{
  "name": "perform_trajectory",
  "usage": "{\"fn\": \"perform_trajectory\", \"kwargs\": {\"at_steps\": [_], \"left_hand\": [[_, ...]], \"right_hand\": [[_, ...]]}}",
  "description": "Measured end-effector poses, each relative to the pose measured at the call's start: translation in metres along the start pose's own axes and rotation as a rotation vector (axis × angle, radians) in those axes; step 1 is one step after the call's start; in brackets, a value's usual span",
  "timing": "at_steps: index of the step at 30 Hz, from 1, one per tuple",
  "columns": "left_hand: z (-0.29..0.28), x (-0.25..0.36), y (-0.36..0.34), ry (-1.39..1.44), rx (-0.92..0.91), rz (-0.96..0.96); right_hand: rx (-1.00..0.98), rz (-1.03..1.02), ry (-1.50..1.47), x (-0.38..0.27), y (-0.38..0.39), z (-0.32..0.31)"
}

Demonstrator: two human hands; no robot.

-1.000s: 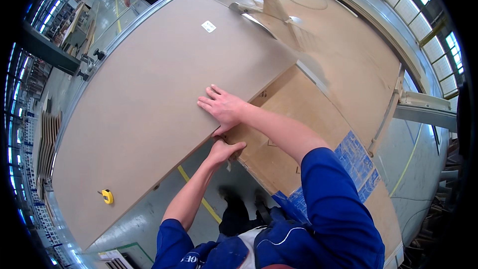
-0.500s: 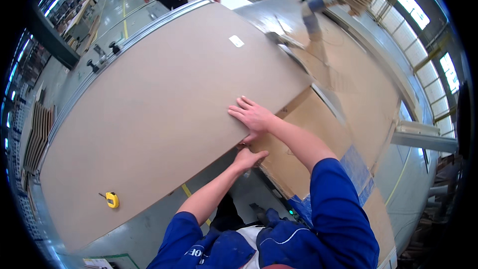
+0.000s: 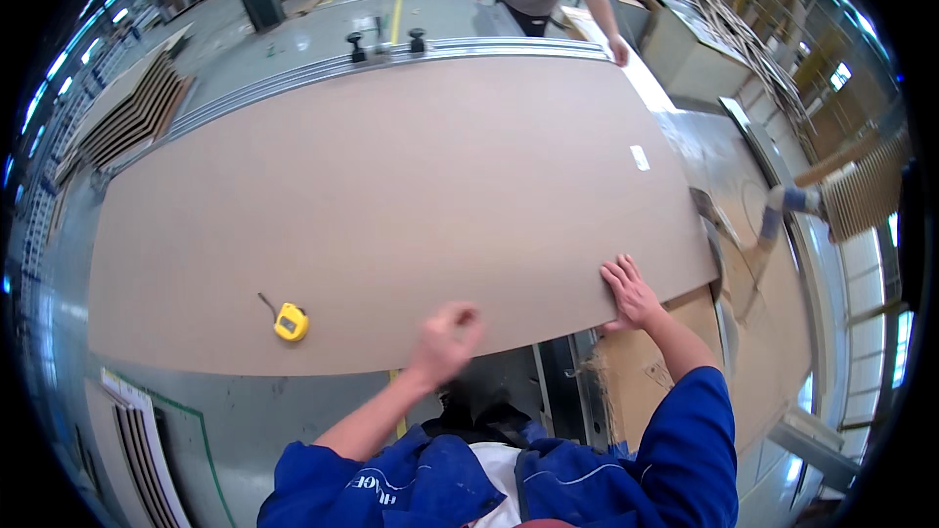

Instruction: The person measures a large sheet of plywood with a tape measure and marks it with a pencil. They then move the sheet to a cutting machine and, with the help of a colleague, position it for cutting. Finally, they carry the sheet to a stack of other wood pieces.

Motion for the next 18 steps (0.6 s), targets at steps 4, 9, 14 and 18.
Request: {"fn": "perform_trajectory", "kwargs": {"at_steps": [4, 9, 14, 18], "left_hand": [[-0.182, -0.049, 0.061, -0.653, 0.548, -0.356], [-0.244, -0.103, 0.115, -0.923, 0.709, -0.631], [-0.246, -0.135, 0.11, -0.758, 0.732, -0.584], [-0.251, -0.138, 0.114, -0.851, 0.752, -0.548]], "right_hand": [[-0.044, 0.011, 0.026, -0.013, -0.01, -0.004], [-0.043, -0.008, 0.02, 0.0, -0.023, -0.005], [-0.14, -0.007, -0.02, 0.006, -0.03, -0.008], [-0.183, -0.142, -0.082, -0.024, -0.07, -0.015]]}}
Point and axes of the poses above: each hand's wrist, its own y-axis away from the middle knuckle, its own z-axis out of the palm, x = y × z, the point moved 8 cm from there along -y, towards the middle knuckle, and after that the axes turned 13 degrees about -x, right-handed, at the moved point
